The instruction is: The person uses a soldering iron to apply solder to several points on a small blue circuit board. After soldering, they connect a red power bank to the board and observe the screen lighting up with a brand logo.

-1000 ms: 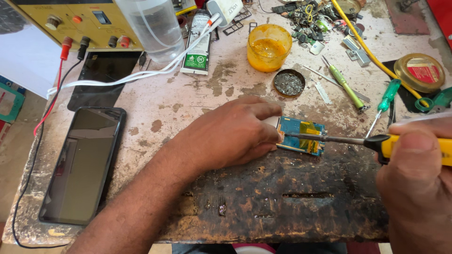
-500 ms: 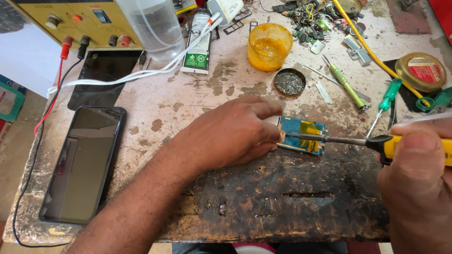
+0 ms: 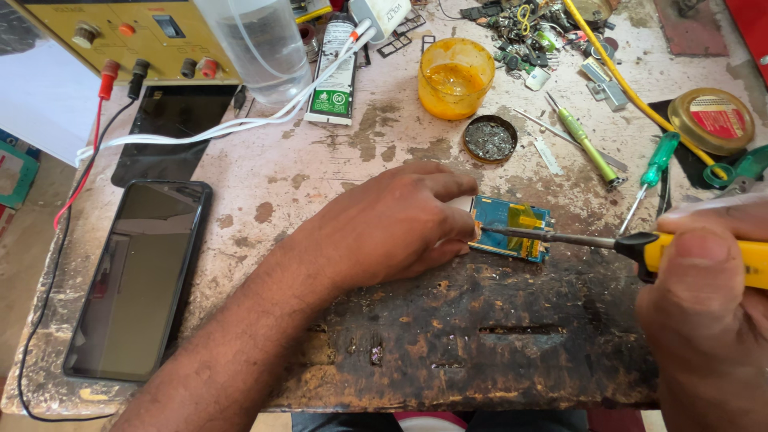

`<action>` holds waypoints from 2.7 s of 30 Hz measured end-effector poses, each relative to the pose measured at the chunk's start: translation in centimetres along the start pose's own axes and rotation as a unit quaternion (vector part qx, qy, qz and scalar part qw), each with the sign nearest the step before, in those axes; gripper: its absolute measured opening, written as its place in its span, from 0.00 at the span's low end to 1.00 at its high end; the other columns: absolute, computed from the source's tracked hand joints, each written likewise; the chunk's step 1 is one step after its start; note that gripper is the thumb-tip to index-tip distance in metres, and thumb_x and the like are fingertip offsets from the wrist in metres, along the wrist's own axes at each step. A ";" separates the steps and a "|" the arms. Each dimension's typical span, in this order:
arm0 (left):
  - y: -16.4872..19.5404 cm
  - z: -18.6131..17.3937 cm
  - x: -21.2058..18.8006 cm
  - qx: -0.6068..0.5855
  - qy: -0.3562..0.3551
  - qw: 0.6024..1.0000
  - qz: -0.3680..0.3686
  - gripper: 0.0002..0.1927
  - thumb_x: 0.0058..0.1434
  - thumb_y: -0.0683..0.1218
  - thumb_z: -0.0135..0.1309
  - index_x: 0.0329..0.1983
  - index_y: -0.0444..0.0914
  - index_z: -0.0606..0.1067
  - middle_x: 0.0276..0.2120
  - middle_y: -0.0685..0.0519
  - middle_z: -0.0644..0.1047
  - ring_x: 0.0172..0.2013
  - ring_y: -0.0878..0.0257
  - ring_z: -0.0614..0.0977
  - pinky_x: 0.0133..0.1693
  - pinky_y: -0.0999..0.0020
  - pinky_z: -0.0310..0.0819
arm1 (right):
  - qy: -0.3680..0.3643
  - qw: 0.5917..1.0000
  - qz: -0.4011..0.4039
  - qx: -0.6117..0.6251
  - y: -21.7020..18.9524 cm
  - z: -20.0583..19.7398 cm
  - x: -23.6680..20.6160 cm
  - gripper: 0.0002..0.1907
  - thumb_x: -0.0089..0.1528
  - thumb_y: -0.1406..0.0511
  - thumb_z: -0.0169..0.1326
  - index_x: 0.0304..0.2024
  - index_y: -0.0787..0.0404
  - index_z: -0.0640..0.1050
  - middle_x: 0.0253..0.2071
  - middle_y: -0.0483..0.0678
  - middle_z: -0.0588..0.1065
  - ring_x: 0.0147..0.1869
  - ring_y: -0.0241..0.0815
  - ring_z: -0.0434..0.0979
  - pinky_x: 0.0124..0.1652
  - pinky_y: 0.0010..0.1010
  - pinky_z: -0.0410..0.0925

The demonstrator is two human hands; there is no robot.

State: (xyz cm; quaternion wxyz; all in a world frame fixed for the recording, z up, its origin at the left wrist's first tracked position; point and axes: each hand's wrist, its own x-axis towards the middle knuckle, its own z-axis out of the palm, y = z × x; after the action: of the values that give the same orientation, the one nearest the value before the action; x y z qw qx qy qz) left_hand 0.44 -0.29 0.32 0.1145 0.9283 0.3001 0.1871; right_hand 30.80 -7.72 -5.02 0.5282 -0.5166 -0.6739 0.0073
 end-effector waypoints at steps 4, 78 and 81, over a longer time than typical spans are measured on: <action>-0.1 0.0 0.0 0.003 0.010 1.000 0.009 0.08 0.61 0.50 0.60 0.38 0.44 0.83 0.57 0.44 0.78 0.60 0.49 0.75 0.58 0.54 0.72 | -0.002 1.000 -0.001 0.024 0.3 0.4 0.3 0.28 0.81 0.48 0.46 0.42 0.66 0.73 0.41 0.49 0.70 0.36 0.36 0.71 0.39 0.21 0.64; -0.1 -0.1 -0.2 0.007 0.020 0.999 0.030 0.07 0.60 0.49 0.61 0.38 0.43 0.82 0.55 0.43 0.78 0.58 0.48 0.78 0.57 0.54 0.73 | -0.025 0.999 0.010 0.038 -1.3 -0.4 0.0 0.27 0.79 0.46 0.49 0.45 0.65 0.72 0.42 0.49 0.72 0.40 0.36 0.72 0.45 0.21 0.64; -0.1 -0.1 -0.2 0.009 0.024 0.999 0.030 0.07 0.59 0.49 0.61 0.38 0.43 0.82 0.56 0.43 0.78 0.58 0.47 0.77 0.56 0.53 0.73 | -0.025 0.999 0.009 0.040 -1.1 -0.3 0.0 0.28 0.79 0.46 0.48 0.45 0.65 0.72 0.42 0.49 0.72 0.40 0.36 0.72 0.45 0.21 0.65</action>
State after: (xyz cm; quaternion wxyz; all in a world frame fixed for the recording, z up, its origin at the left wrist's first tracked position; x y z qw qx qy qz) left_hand 0.21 -0.28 0.36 0.0930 0.9332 0.2768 0.2096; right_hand 30.23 -8.39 -4.32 0.5318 -0.5002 -0.6813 0.0518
